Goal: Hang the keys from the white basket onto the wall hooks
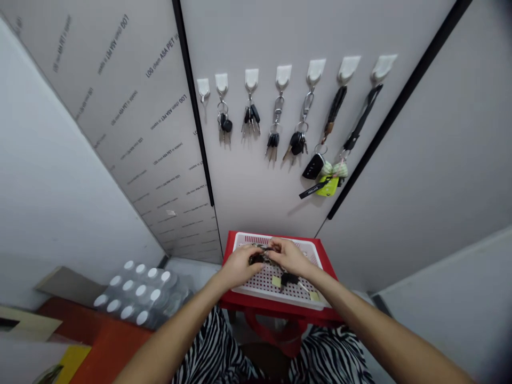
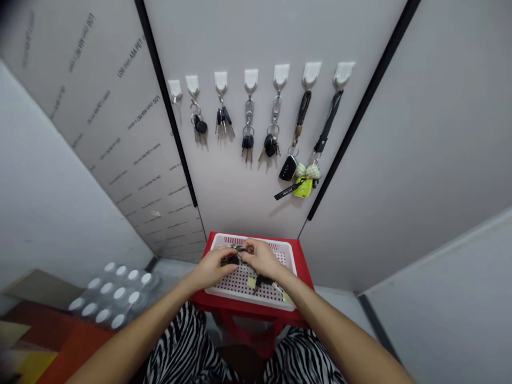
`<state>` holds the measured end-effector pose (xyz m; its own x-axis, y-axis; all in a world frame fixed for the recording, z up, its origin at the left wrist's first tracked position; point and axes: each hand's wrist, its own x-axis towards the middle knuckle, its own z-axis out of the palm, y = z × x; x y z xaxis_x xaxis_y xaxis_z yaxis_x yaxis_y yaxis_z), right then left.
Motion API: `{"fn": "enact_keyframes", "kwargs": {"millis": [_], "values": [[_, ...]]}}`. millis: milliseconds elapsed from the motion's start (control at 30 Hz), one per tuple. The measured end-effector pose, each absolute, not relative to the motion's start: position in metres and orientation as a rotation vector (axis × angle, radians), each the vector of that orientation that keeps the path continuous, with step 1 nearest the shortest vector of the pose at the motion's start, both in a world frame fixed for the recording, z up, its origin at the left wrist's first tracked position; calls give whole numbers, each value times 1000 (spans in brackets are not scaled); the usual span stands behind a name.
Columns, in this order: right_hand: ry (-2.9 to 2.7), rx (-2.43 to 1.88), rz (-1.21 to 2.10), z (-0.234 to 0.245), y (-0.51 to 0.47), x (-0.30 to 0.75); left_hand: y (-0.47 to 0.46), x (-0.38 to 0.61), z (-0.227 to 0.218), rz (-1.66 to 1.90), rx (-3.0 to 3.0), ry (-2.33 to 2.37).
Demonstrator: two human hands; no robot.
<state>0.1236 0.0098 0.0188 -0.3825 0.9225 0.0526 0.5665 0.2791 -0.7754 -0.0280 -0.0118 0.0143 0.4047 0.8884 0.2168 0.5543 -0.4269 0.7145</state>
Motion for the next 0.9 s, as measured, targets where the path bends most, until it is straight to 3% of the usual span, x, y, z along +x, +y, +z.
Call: {"fn": "enact_keyframes", "kwargs": {"millis": [533,667,900], "values": [[-1870,-1085,973,93,37,70,19,-41,57,1413,1458,1184],[-1927,-1022,937,122,44,52,30,-65,89,1511,1466,1182],[-1937,-874,507,191,79,19,62,-101,180,1585,1369,1099]]}}
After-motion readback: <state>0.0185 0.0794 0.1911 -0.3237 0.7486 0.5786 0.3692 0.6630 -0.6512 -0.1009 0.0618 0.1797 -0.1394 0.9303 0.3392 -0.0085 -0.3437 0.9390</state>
